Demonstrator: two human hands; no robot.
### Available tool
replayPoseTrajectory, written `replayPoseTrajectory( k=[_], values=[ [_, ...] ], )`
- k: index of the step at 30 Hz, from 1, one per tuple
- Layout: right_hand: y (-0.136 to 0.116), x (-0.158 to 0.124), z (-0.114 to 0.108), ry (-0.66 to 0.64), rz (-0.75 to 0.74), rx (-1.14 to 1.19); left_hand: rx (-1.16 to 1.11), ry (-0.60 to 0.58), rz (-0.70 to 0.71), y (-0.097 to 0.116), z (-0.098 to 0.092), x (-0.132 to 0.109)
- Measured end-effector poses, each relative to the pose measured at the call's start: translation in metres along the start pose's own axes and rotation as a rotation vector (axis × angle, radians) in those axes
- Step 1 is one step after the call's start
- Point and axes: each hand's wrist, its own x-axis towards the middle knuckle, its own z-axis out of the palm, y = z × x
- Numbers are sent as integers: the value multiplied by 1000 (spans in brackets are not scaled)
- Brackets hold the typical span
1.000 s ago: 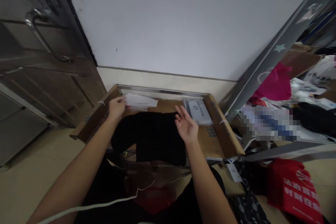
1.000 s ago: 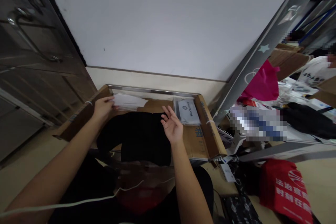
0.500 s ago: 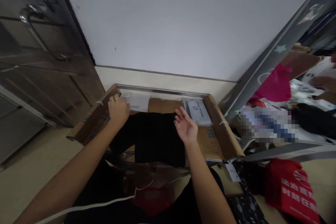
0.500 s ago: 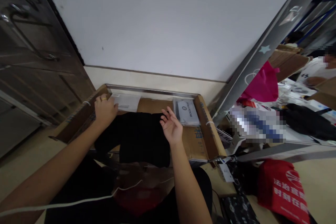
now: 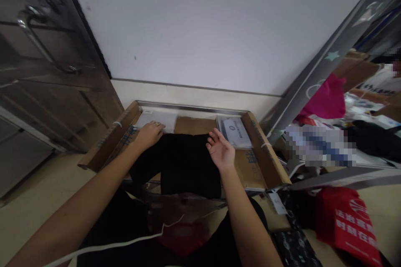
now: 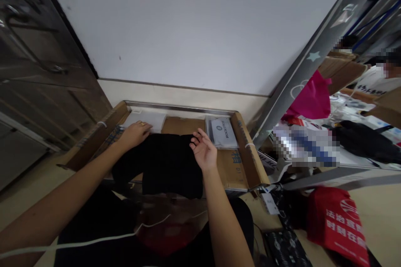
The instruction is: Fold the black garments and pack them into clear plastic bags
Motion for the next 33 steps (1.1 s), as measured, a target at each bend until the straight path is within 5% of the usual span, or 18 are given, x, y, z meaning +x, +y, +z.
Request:
replayPoseTrajectory(
  k=[11,14,19,22,33],
  values=[
    [6,3,-3,15,31,-50,39,-139,-60,12,-14,9],
    [6,3,-3,29,22,-45,19,-22,-44,51,-31,3],
    [6,3,-2,43,-2,-36,-199,-7,415,146,-42,-38],
    [7,2,-2,39,-16,-44,-126,-47,471,173,-35,-53],
    [7,2,-3,37,-29,-54,-240,-32,444,147,-29,-43]
  ],
)
